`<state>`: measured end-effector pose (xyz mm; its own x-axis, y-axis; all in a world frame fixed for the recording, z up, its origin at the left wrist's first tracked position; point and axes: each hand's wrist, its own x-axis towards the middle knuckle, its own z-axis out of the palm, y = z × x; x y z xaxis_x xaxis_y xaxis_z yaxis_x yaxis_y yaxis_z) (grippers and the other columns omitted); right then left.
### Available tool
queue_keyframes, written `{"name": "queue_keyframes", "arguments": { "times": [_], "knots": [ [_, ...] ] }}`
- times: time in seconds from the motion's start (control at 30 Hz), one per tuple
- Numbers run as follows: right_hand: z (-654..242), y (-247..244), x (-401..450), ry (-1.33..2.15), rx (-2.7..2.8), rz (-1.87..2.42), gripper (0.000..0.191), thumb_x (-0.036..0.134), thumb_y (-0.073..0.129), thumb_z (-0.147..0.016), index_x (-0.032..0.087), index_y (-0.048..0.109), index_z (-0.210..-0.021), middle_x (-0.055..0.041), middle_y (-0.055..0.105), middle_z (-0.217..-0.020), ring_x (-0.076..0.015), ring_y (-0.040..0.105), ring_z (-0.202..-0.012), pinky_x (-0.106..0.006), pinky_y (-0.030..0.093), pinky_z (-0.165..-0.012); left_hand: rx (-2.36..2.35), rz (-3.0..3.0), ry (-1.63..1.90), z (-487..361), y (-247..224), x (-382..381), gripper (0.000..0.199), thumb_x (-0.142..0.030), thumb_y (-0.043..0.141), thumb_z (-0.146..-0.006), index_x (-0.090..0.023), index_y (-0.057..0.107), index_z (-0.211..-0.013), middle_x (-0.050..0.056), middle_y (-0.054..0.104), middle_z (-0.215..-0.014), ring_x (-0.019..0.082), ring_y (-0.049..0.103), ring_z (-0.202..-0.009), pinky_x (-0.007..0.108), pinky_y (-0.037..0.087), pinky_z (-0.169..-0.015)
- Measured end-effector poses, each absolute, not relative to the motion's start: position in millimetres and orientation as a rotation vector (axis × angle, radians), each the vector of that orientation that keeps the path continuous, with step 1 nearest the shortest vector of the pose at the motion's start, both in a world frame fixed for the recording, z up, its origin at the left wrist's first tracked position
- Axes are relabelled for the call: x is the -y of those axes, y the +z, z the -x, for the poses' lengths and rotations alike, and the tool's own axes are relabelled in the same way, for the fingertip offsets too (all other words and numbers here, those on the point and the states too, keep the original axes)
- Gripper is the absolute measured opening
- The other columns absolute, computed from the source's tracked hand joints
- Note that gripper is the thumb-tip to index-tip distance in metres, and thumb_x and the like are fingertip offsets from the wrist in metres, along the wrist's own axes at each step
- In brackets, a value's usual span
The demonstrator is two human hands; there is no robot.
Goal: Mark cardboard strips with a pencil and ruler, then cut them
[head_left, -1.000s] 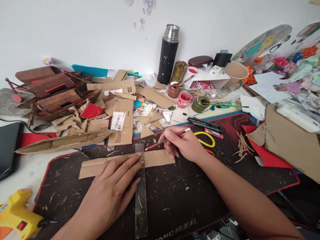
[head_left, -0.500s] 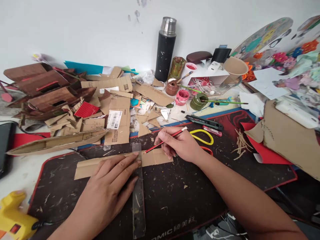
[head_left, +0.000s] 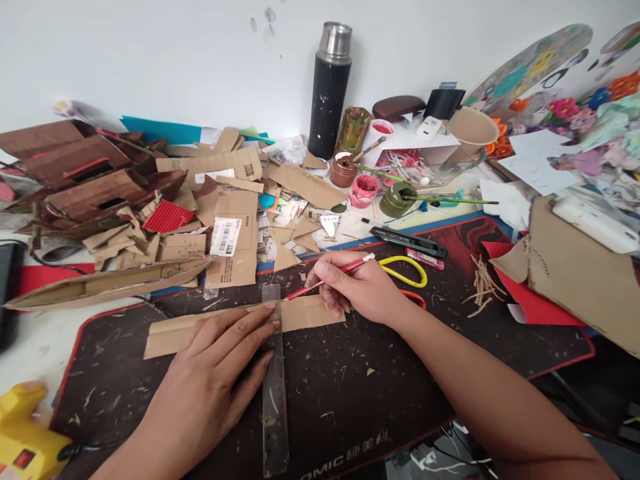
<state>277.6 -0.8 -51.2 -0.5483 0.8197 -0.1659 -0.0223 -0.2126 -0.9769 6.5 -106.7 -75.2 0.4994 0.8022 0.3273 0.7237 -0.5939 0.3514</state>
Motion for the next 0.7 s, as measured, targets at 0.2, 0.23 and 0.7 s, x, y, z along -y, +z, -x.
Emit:
{"name": "queue_keyframes", "arguments": {
  "times": [0.2, 0.23, 0.7],
  "knots": [
    [-278.1, -51.7, 1.7, 1.797, 1.477, 0.957, 0.049, 0.066, 0.069, -0.105, 0.018, 0.072, -0.093, 0.0044, 0.064, -0.061, -0.0096, 0.059, -0.047, -0.02, 0.04, -0.043, -1.326, -2.566, 0.699, -6.4, -74.8, 107.3, 0.035, -0.023, 0.062, -0.11, -0.024, 0.07, -0.144, 0.005, 0.075, -0.152, 0.028, 0.069, -0.129, 0.046, 0.055, -0.112],
    [-278.0, -51.7, 2.1, 1.789, 1.485, 0.962, 0.048, 0.065, 0.069, -0.106, 0.018, 0.071, -0.093, 0.0044, 0.064, -0.061, -0.0097, 0.058, -0.048, -0.02, 0.041, -0.044, -1.329, -2.561, 0.699, -6.6, -74.9, 107.4, 0.035, -0.023, 0.062, -0.109, -0.024, 0.07, -0.144, 0.005, 0.076, -0.152, 0.028, 0.069, -0.13, 0.046, 0.055, -0.112],
    [-275.7, -50.7, 4.9, 1.74, 1.547, 0.991, 0.041, 0.056, 0.067, -0.108, 0.018, 0.069, -0.091, 0.0045, 0.063, -0.062, -0.0094, 0.058, -0.048, -0.02, 0.042, -0.045, -1.317, -2.61, 0.654, -7.6, -74.3, 106.9, 0.036, -0.025, 0.061, -0.112, -0.022, 0.066, -0.148, 0.006, 0.074, -0.154, 0.03, 0.065, -0.131, 0.047, 0.051, -0.113]
  ]
}}
